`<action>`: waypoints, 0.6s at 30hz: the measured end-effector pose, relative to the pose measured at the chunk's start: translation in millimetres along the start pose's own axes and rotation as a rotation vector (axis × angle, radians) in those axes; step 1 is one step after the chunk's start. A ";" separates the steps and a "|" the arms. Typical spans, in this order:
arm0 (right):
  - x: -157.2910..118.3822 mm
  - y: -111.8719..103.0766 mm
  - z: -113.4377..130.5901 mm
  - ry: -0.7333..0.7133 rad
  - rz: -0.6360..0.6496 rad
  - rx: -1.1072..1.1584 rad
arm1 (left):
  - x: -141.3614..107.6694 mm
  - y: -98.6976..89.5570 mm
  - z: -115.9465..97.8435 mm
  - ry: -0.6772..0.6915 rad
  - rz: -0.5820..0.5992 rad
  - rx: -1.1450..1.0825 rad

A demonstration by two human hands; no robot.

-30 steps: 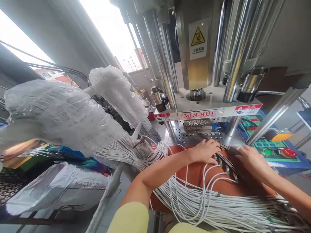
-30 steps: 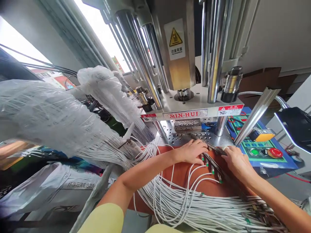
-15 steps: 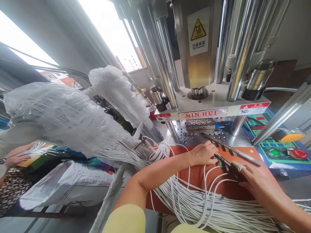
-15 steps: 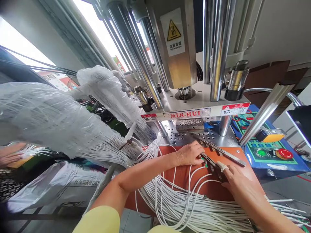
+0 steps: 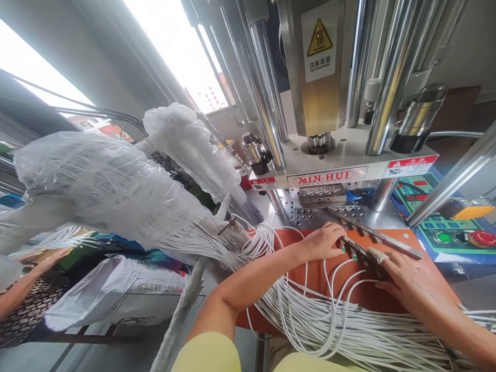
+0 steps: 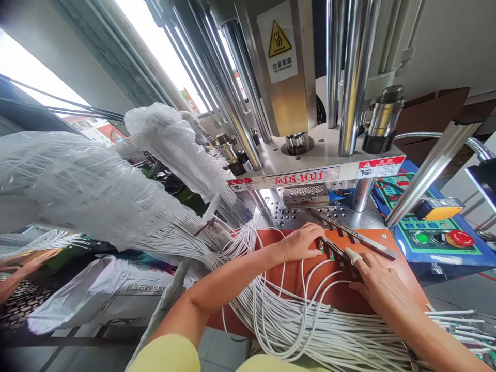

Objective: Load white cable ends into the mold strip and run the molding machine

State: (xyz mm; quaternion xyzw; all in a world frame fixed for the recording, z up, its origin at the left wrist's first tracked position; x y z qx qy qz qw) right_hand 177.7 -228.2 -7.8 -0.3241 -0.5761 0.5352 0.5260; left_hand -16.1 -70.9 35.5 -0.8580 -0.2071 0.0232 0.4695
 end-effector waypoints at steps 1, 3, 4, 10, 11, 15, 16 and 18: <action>0.3 -2.6 1.0 -0.009 -0.013 -0.006 | -0.6 0.4 0.1 0.003 -0.003 0.008; 1.1 -7.8 3.3 -0.015 -0.024 -0.005 | -2.7 2.5 -0.7 -0.017 -0.041 0.083; 1.3 -9.7 4.1 -0.010 -0.024 0.004 | -4.3 4.5 -1.3 -0.045 -0.071 0.141; -1.0 -4.6 0.7 0.042 0.003 0.050 | -14.9 24.1 -2.4 -0.102 -0.111 0.347; -1.8 -2.3 -0.4 0.049 0.005 0.059 | -15.8 26.0 -2.4 -0.094 -0.124 0.337; -4.4 4.6 -2.3 0.073 0.015 0.119 | -17.4 26.5 -4.6 -0.168 -0.199 0.263; -4.7 5.3 -2.0 0.082 0.024 0.131 | -17.7 25.1 -5.0 -0.234 -0.227 0.251; -4.9 5.3 -1.1 0.111 0.032 0.150 | -18.1 21.8 -5.4 -0.375 -0.276 0.226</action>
Point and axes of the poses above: each hand's wrist, its own x-axis towards the middle knuckle, its own y-axis out of the palm, z = x × y, the point moved 2 cm from there along x, towards the middle knuckle, and after that the axes turned 3 degrees about -y, right-handed, at the moved point
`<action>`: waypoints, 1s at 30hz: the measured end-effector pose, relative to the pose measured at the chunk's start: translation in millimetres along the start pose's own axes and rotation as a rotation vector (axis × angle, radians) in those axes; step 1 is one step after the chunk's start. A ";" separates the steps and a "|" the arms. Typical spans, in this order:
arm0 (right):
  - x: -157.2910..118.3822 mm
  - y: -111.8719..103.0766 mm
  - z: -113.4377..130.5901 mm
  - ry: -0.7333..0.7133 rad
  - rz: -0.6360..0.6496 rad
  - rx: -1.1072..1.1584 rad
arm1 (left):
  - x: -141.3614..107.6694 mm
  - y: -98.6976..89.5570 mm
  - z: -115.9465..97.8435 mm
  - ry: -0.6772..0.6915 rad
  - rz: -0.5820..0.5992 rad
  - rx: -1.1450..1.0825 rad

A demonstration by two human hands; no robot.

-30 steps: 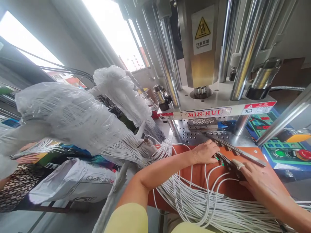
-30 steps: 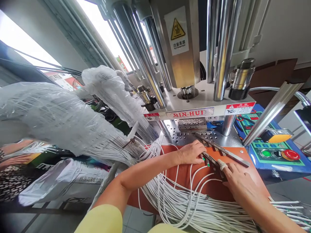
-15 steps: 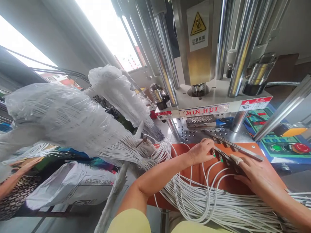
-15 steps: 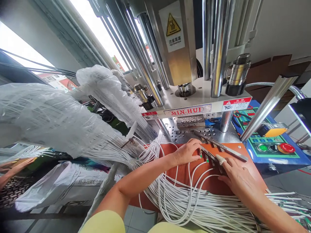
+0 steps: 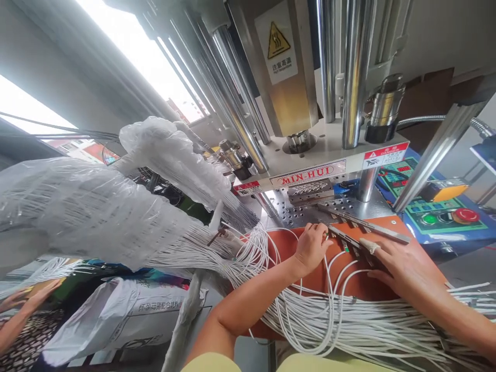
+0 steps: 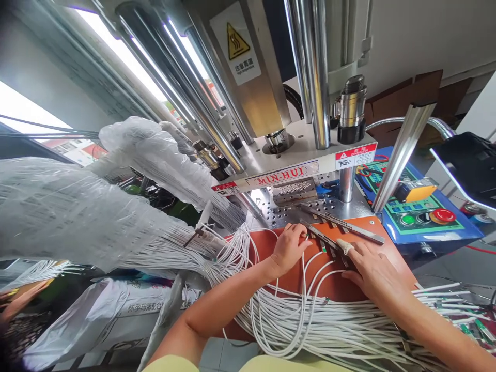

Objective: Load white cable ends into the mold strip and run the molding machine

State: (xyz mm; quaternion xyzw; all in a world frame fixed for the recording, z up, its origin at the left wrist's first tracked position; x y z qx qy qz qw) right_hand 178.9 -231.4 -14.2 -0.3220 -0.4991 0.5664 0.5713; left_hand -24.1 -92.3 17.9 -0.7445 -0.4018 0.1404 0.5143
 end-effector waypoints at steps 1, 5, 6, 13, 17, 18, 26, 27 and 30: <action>-0.1 -0.3 0.5 0.014 0.000 0.009 | 0.5 -1.3 0.4 -0.058 -0.005 -0.009; -0.6 -0.3 1.8 0.048 0.003 0.051 | 3.0 -2.2 2.3 -0.110 0.029 -0.012; -0.7 0.3 1.8 0.054 0.007 0.061 | 2.9 -1.5 2.8 -0.098 0.031 0.020; -0.4 3.0 3.2 0.043 -0.030 0.072 | -12.0 1.0 3.8 0.008 0.034 0.192; -0.1 4.4 3.4 0.057 -0.036 0.086 | -20.6 -14.9 -2.6 0.025 0.025 -0.059; -0.2 4.8 3.3 0.057 -0.043 0.085 | -21.7 -19.8 -4.7 0.008 0.024 -0.126; -1.1 8.2 1.8 0.058 -0.061 0.078 | -25.1 -23.1 -11.9 -0.071 0.053 -0.420; -1.1 8.2 1.8 0.055 -0.059 0.084 | -25.3 -20.0 -10.6 -0.052 0.032 -0.413; -1.2 7.6 2.1 0.045 -0.056 0.101 | -25.3 -10.5 -5.6 0.020 -0.026 -0.356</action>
Point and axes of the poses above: each hand's wrist, its own x-axis towards the middle knuckle, its own y-axis out of the palm, z = x × y, the point moved 2 cm from there along x, towards the middle knuckle, and after that the axes turned 3 degrees about -y, right-handed, at the moved point
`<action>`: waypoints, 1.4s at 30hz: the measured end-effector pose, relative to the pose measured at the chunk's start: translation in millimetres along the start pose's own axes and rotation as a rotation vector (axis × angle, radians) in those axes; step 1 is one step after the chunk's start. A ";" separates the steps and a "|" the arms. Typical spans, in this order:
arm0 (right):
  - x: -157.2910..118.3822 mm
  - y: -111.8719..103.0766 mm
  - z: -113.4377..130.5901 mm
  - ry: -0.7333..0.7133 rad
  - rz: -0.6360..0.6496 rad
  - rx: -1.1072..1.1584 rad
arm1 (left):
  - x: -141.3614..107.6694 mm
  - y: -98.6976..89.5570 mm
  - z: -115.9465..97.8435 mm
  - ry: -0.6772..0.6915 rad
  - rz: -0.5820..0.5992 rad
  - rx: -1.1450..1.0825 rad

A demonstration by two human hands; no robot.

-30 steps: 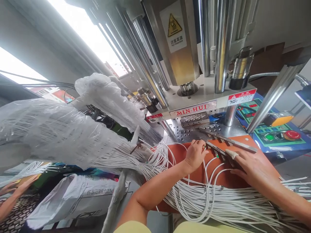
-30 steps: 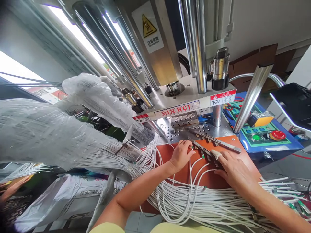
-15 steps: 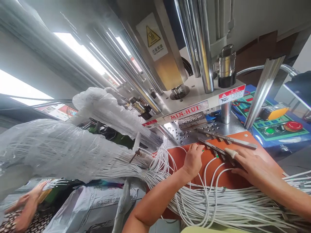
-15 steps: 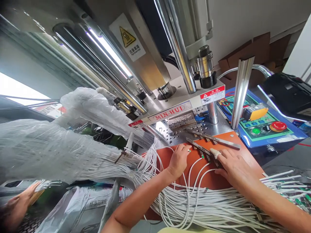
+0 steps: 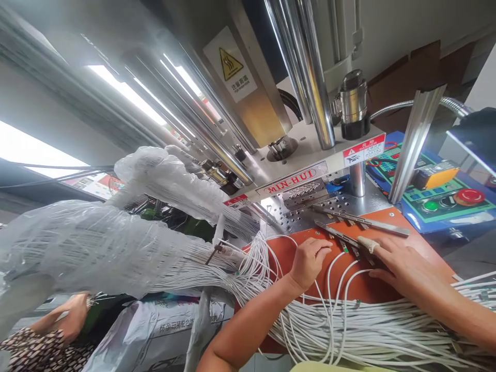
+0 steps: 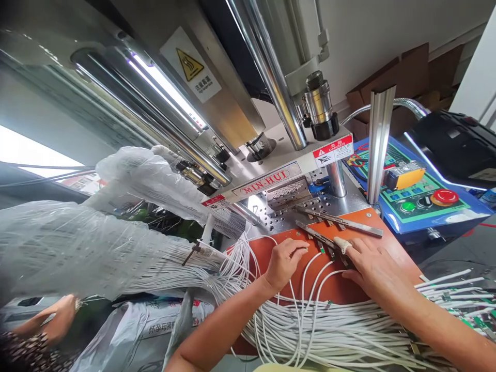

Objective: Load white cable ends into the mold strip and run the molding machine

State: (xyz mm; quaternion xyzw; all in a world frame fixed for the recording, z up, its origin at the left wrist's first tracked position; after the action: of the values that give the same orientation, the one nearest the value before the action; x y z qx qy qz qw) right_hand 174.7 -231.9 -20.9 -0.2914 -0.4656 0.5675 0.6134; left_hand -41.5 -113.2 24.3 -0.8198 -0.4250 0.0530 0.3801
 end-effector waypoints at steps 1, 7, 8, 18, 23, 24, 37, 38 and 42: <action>-0.1 -0.3 0.2 -0.001 0.001 0.006 | 0.2 2.2 2.3 0.029 0.002 0.030; 0.2 -1.8 1.2 -0.005 -0.013 0.034 | 7.2 10.5 9.8 0.191 0.056 0.144; 0.5 -1.7 1.1 -0.005 -0.003 0.038 | 9.0 11.0 10.5 0.198 0.047 0.143; -0.4 6.0 2.3 -0.029 -0.016 -0.015 | 14.4 13.3 9.6 0.200 0.017 0.104; -3.7 9.8 -4.2 -0.039 -0.039 -0.058 | 14.4 11.9 10.6 0.145 0.009 0.116; -4.2 7.2 -5.4 -0.061 -0.054 -0.029 | 14.3 11.9 11.4 0.144 0.017 0.119; -1.9 -12.8 -2.1 0.044 -0.010 -0.036 | 12.7 13.0 14.0 0.181 -0.018 0.113; -1.5 -12.3 -2.5 0.078 0.021 -0.018 | 12.4 13.2 13.6 0.184 -0.022 0.120; 0.1 -14.8 -0.8 0.184 0.126 0.023 | 12.7 14.6 13.7 0.220 0.009 0.141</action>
State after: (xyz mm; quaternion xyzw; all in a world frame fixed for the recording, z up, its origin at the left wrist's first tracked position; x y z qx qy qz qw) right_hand 181.7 -234.4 -8.1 -0.3639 -0.3816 0.5811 0.6199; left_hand -29.5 -101.1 7.9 -0.7937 -0.3726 -0.0057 0.4808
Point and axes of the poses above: each hand's wrist, its own x-axis towards the middle knuckle, its own y-axis out of the palm, z = x × y, the point moved 2 cm from there along x, towards the middle knuckle, and after that the axes turned 3 degrees about -y, right-handed, at the moved point
